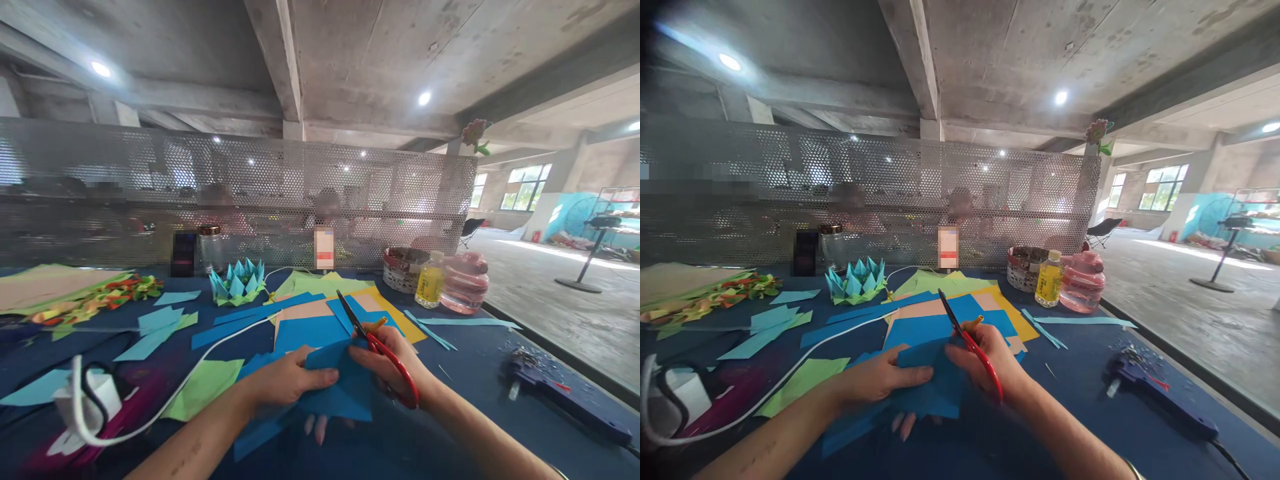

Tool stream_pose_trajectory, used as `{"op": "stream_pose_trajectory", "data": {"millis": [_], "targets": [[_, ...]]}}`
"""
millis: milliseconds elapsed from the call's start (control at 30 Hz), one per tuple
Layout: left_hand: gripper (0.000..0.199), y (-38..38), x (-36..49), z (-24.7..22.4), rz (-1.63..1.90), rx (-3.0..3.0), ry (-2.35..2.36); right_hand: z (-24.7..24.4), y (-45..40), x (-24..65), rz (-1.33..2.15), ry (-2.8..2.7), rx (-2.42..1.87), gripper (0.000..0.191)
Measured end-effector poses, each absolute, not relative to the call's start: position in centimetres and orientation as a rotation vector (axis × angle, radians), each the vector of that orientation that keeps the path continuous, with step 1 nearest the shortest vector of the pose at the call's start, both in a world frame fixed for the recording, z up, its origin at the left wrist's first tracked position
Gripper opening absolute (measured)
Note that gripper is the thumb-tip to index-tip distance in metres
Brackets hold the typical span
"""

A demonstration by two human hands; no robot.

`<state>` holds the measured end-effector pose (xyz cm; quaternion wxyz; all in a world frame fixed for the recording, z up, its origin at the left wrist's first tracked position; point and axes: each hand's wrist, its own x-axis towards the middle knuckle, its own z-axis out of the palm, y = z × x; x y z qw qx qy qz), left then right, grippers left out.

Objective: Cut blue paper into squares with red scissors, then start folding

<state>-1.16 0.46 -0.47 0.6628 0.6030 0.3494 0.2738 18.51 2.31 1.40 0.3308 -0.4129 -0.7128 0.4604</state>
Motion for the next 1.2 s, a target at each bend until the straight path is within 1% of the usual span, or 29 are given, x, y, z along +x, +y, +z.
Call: {"op": "stream_pose_trajectory", "data": {"millis": [200,300,467,700,833,967,1133,1200], "targets": [[0.04,0.7,-1.5,-0.4,0.576,1.346,0.805,1.3,2.3,18.7,1.178,-1.942,-1.01,0.023],[0.04,0.9,-1.6,-0.8,0.61,1.356,0.807,1.0,2.3,18.6,1.123,-1.935,-1.021,0.023],[0.045,1.1,-1.4,-0.7,0.716,1.287,0.938,1.1,2.1,17.8,1.036,-1.832,-1.037,0.024],[0.036,0.8,-0.6,0.1,0.992,1.219,1.003,0.7,1.9,17.5,0.987,-1.669,-1.154,0.024],[0.032,0.6,0.1,0.0,1.056,0.96,0.963,0.4,1.8,17.4,0.992,-1.624,-1.127,0.026],[0.033,0.4,0.5,0.3,1.122,0.707,0.956,0.3,1.6,17.2,0.978,-1.569,-1.082,0.03],[0.018,0.1,0.9,0.3,1.218,0.537,0.85,0.4,1.7,17.0,0.985,-1.511,-1.086,0.031],[0.018,0.0,1.0,0.2,1.225,0.506,0.798,0.4,1.7,17.0,1.005,-1.494,-1.101,0.032]]}}
